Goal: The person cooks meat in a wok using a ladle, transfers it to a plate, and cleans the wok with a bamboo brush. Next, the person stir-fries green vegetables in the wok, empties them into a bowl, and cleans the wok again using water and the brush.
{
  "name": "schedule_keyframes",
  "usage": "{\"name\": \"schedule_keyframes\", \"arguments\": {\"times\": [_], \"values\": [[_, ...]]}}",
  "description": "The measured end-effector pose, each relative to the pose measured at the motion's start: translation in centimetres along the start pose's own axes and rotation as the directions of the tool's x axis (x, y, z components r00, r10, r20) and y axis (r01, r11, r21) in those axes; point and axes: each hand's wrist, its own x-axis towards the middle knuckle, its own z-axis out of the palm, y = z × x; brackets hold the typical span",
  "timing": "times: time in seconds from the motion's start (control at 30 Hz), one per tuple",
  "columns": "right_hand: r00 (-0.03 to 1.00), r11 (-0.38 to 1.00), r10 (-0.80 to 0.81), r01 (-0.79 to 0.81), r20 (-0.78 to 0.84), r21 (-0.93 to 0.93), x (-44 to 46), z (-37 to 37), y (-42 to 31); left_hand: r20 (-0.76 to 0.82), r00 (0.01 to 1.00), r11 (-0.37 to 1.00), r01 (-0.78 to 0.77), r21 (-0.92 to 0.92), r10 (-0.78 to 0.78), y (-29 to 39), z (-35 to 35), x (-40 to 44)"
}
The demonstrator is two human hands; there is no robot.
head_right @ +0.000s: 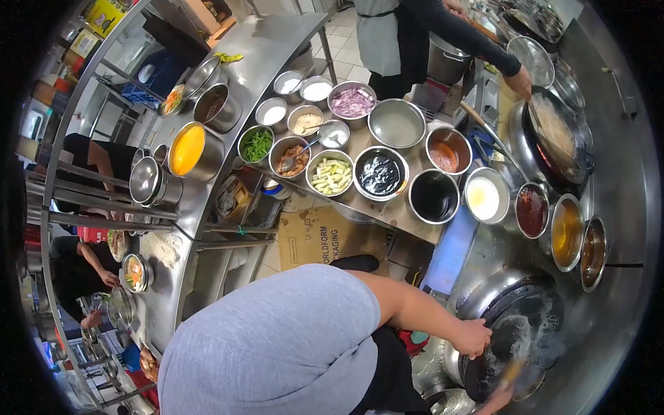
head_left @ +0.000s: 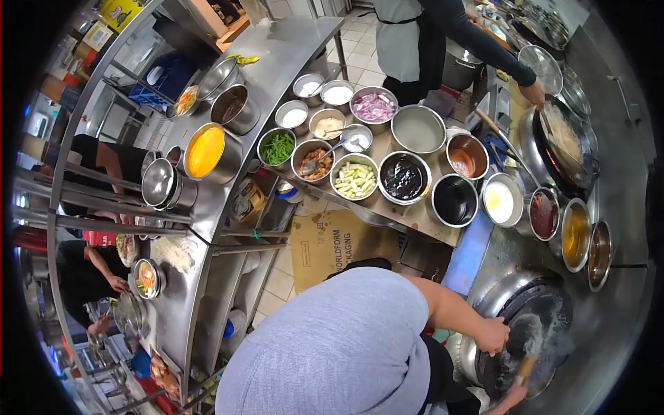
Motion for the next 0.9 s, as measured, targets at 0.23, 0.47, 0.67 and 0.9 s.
{"name": "schedule_keyframes", "arguments": {"times": [0.23,0.47,0.67,0.9], "values": [[0.983,0.912,-0.163,0.185,-0.088,0.366,-0.4,5.0,-8.6,0.012,1.0,1.0,0.024,-0.015,-0.023,0.1,-0.9,-0.2],[0.996,0.991,0.013,-0.025,-0.09,-0.13,1.4,0.2,2.5,-0.038,0.999,0.997,0.008,-0.073,-0.01,-0.8,0.3,0.3],[0.99,0.843,0.108,-0.045,-0.086,0.537,-0.9,1.8,-14.1,-0.328,0.931,0.973,0.098,-0.207,-0.164,0.1,-1.7,-1.4],[0.996,0.972,-0.062,0.045,0.071,0.231,-13.0,-3.9,-4.8,0.493,0.706,-0.229,0.441,-0.868,-0.508,0.9,0.4,-0.3]]}}
